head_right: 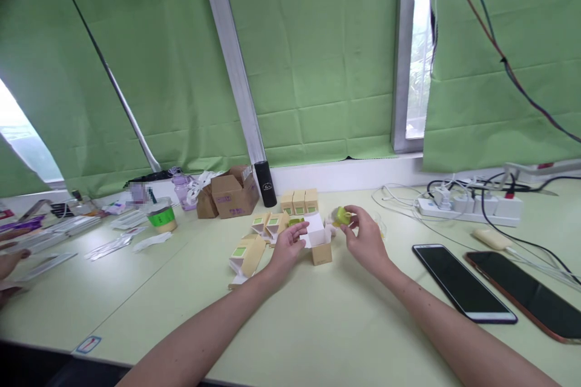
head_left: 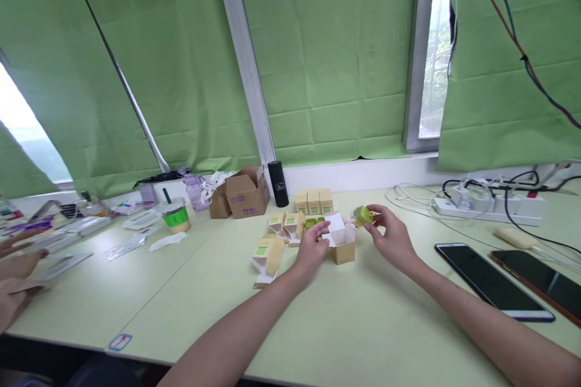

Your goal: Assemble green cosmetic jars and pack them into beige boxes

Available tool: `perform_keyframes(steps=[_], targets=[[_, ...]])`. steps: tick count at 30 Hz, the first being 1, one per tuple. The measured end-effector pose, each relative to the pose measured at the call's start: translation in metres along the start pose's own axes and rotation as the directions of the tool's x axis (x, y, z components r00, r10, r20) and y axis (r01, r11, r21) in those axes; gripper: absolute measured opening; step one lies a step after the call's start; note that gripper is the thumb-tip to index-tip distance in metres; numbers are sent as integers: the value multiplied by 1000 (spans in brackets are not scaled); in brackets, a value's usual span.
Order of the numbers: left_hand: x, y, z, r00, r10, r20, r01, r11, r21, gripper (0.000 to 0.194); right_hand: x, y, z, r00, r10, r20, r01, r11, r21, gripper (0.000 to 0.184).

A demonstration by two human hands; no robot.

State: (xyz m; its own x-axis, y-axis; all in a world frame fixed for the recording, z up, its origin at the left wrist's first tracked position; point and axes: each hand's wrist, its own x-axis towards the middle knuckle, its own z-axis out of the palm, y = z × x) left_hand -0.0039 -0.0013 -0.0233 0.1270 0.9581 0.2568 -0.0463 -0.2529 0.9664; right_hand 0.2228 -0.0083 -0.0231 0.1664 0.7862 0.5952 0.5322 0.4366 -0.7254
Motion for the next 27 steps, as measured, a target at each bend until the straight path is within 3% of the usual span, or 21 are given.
perform_keyframes(steps=[4,8,15,21,27], targets=[[0,1,0,1000,-12,11,12,1000,-20,56,-4,-11,1,998,-35,-44,46,956,291,41],[-1,0,-1,999,1,46,2,999,-51,54,-13,-27,1,995,-98,-12,97,943,318,38],[2,-3,-1,993,14,114,-6,997,-71,55,-21,-33,3,967,-215,140,182,960,212,36],[1,0,-1,992,7,125,2,998,-67,54,-17,-21,3,969,-162,186,153,986,59,37],[-2,6,0,992,-23,125,31,998,-63,55,-17,-20,0,954,-182,236,210,973,-95,39]])
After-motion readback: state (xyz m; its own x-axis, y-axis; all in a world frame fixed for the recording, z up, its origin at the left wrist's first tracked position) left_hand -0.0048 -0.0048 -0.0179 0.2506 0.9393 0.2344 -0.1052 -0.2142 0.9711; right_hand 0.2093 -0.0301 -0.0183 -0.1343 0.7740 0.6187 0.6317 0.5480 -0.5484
